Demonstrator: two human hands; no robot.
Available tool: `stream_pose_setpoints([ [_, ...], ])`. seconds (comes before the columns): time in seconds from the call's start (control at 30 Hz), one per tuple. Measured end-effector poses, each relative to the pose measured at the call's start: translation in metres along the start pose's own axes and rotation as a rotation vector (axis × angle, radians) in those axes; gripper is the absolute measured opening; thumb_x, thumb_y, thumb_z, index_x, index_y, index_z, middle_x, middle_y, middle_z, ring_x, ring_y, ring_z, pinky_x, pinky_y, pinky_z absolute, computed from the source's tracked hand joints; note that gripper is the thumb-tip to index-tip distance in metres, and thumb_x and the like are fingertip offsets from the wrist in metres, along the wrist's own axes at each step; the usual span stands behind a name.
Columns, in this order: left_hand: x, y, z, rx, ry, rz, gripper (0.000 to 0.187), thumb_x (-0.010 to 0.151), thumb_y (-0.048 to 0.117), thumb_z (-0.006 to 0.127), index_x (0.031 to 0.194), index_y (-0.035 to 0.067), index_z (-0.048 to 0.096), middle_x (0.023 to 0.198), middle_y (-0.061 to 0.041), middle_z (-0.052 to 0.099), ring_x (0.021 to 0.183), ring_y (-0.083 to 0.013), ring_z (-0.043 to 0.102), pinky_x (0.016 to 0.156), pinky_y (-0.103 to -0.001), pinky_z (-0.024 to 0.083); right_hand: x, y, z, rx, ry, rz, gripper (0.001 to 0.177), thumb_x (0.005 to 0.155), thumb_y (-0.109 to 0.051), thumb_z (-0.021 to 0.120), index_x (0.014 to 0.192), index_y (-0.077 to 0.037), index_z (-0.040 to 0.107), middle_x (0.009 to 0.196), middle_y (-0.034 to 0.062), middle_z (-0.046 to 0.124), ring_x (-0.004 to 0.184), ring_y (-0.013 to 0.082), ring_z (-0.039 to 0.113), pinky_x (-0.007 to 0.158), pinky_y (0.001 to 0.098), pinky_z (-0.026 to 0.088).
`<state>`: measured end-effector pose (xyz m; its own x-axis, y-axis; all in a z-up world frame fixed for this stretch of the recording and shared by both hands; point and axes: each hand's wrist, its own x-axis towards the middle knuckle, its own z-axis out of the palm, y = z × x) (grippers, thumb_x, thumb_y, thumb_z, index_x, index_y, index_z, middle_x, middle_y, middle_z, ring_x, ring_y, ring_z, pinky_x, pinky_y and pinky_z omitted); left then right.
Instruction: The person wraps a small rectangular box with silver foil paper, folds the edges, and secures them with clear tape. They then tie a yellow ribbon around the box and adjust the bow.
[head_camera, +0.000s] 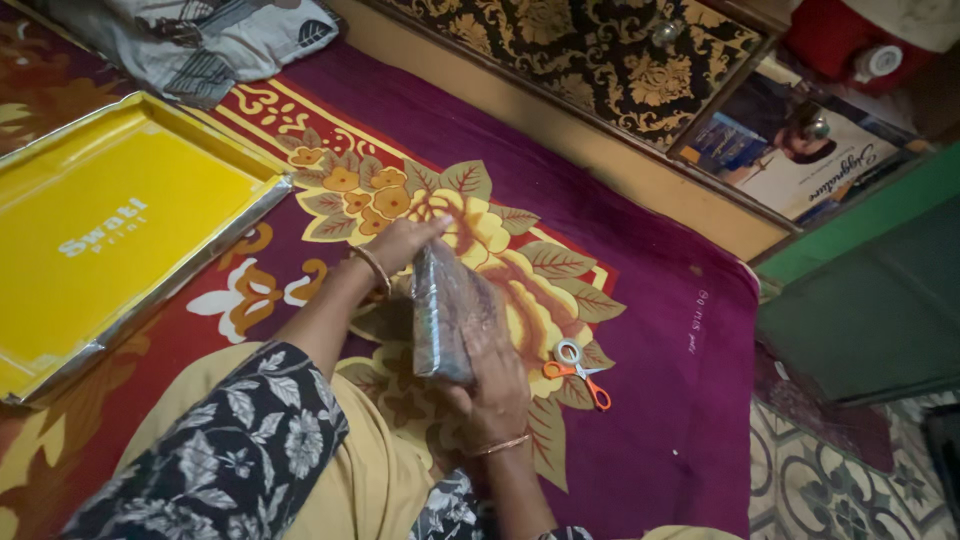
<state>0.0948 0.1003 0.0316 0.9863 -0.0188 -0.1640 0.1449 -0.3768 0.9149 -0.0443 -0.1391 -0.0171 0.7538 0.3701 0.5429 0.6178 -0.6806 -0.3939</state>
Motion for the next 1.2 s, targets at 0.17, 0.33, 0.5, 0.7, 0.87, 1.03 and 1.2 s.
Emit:
stream_pose_setpoints([
  [0.17, 0.009, -0.016, 0.000, -0.248, 0.029, 0.008, 0.076, 0.094, 0.079, 0.036, 0.090, 0.012, 0.070, 0.081, -0.008, 0.065, 0.073, -0.0184, 0.058, 0.067, -0.031, 0.046, 0.000, 0.019, 0.006, 0.445, 0.146, 0.109, 0.069, 0.085, -0.032, 0.071, 0.147, -0.007, 0.053, 0.142, 0.0140, 0.063, 0.122, 0.0307, 0.065, 0.103, 0.0439, 0.054],
  [0.33, 0.009, -0.023, 0.009, -0.380, 0.028, 0.101, 0.085, 0.094, 0.080, 0.031, 0.090, 0.008, 0.075, 0.079, -0.009, 0.068, 0.073, -0.0160, 0.062, 0.066, -0.027, 0.049, 0.010, 0.037, 0.017, 1.231, 0.301, 0.307, 0.073, 0.102, -0.050, 0.063, 0.157, -0.002, 0.050, 0.122, 0.0118, 0.061, 0.093, 0.0200, 0.057, 0.074, 0.0355, 0.051],
  [0.5, 0.006, -0.032, 0.021, -0.366, 0.099, 0.051, 0.072, 0.094, 0.071, 0.043, 0.116, 0.008, 0.070, 0.114, -0.007, 0.075, 0.086, -0.0183, 0.069, 0.075, -0.031, 0.056, 0.035, 0.043, -0.019, 0.937, 0.353, 0.536, 0.065, 0.109, -0.054, 0.040, 0.141, 0.000, 0.055, 0.132, 0.0114, 0.066, 0.117, 0.0184, 0.063, 0.099, 0.0315, 0.051],
  [0.7, -0.004, -0.029, 0.045, -0.517, 0.001, 0.231, 0.055, 0.101, 0.048, 0.053, 0.126, 0.003, 0.070, 0.123, -0.007, 0.075, 0.115, -0.0141, 0.067, 0.100, -0.028, 0.049, 0.068, 0.034, -0.067, 1.273, 0.218, 0.998, 0.065, 0.101, -0.056, 0.030, 0.139, -0.008, 0.053, 0.130, 0.0130, 0.066, 0.112, 0.0256, 0.067, 0.094, 0.0421, 0.057],
  [0.87, -0.018, -0.031, 0.072, -0.502, 0.098, 0.254, 0.049, 0.101, 0.043, 0.057, 0.128, 0.003, 0.060, 0.119, -0.010, 0.070, 0.110, -0.0156, 0.066, 0.095, -0.030, 0.054, 0.065, 0.051, -0.065, 1.279, 0.128, 1.039, 0.070, 0.103, -0.059, 0.030, 0.140, -0.004, 0.052, 0.128, 0.0167, 0.066, 0.110, 0.0269, 0.068, 0.092, 0.0426, 0.057],
  [1.03, -0.019, -0.057, 0.097, -0.453, 0.213, 0.127, 0.050, 0.098, 0.039, 0.060, 0.129, 0.000, 0.055, 0.113, -0.014, 0.073, 0.099, -0.0145, 0.068, 0.085, -0.030, 0.055, 0.037, 0.085, -0.026, 1.002, 0.209, 0.884, 0.068, 0.103, -0.053, 0.033, 0.145, -0.003, 0.049, 0.130, 0.0155, 0.065, 0.111, 0.0218, 0.066, 0.093, 0.0353, 0.053],
  [1.2, -0.006, -0.079, 0.112, -0.589, 0.218, 0.160, 0.051, 0.099, 0.036, 0.062, 0.130, -0.003, 0.056, 0.114, -0.015, 0.072, 0.100, -0.0156, 0.068, 0.086, -0.030, 0.055, 0.014, 0.115, 0.003, 1.009, 0.202, 1.006, 0.072, 0.105, -0.055, 0.031, 0.145, 0.001, 0.054, 0.136, 0.0154, 0.064, 0.118, 0.0227, 0.061, 0.101, 0.0340, 0.047],
])
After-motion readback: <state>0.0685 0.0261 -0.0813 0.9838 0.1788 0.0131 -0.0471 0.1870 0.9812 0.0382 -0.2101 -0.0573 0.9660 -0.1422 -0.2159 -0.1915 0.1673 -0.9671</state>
